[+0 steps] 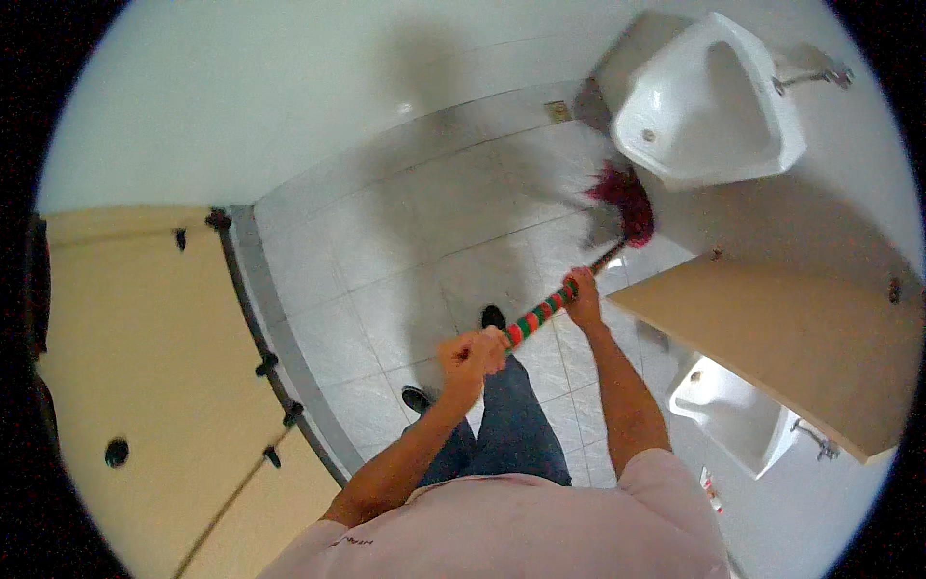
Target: The person wipes a white sink with a green cloth and then mops the tiled floor of a public restroom with a pink mop. They clean the main area and enter a toilet stall to mop the floor around a squat toilet.
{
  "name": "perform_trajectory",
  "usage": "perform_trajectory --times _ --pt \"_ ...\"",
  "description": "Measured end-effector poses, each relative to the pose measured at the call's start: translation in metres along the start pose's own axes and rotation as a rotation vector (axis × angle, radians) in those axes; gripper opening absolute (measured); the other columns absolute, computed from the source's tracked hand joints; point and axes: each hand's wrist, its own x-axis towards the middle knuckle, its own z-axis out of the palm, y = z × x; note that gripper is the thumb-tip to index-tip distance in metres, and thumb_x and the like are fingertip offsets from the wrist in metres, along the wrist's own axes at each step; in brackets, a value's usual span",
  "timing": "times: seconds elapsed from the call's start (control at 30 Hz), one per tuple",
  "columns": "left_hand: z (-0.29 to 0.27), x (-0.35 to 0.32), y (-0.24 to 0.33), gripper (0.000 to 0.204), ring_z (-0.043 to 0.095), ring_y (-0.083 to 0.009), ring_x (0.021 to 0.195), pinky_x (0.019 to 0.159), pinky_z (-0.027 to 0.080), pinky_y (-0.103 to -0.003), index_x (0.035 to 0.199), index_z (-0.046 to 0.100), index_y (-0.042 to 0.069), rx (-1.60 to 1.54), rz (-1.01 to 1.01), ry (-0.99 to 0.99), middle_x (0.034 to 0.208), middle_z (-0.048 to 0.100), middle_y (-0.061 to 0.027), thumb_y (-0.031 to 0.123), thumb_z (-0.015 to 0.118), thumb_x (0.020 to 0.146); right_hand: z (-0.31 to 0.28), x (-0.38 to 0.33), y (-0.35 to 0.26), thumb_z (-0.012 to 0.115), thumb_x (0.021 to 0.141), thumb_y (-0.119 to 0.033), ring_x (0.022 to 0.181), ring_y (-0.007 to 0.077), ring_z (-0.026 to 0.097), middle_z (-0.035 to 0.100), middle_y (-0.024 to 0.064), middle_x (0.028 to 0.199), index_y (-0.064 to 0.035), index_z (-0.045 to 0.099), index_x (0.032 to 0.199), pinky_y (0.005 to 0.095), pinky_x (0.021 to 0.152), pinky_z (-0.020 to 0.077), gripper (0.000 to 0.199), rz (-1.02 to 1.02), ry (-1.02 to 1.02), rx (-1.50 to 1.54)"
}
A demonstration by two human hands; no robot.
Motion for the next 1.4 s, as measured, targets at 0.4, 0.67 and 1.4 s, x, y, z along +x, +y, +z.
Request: perform_trajectory --times 0.4,0.67,1.4 --pt "-0.35 -0.333 0.137 0.035 0.062 -0.021 0.069 0.075 0.051 -0.042 0.078 0.053 0.005 0.393 0.332 0.55 0.071 0.06 -0.0075 0.038 0.047 0.089 0.288 -0.143 -0.309 0.066 0.06 -0.015 0.085 0.0329 0.055 0.059 0.0102 0.079 -0.013 0.061 0.072 0.0491 0.068 0.0385 0.013 -0.16 -0.599 -0.151" --pt "-0.367 -0.581 0.286 0.04 0.032 -0.0139 0.049 0.067 0.043 -0.036 0.06 0.033 0.012 0.72 0.547 1.116 0.052 0.028 0.0002 0.028 0.042 0.095 0.434 -0.308 -0.603 0.072 0.063 -0.022 0.095 0.0336 0.055 0.058 0.0127 0.087 -0.0064 0.061 0.084 0.0581 0.077 0.0395 0.029 -0.382 -1.065 0.379" --pt "-0.089 -0.402 -0.02 0.044 0.052 -0.0146 0.049 0.049 0.046 -0.031 0.061 0.053 0.007 0.486 0.459 0.022 0.052 0.049 -0.001 0.037 0.045 0.093 0.024 -0.398 -0.148 0.071 0.06 0.0 0.089 0.0323 0.057 0.057 0.0115 0.091 -0.0087 0.057 0.092 0.0413 0.079 0.045 0.035 0.01 -0.152 0.02"
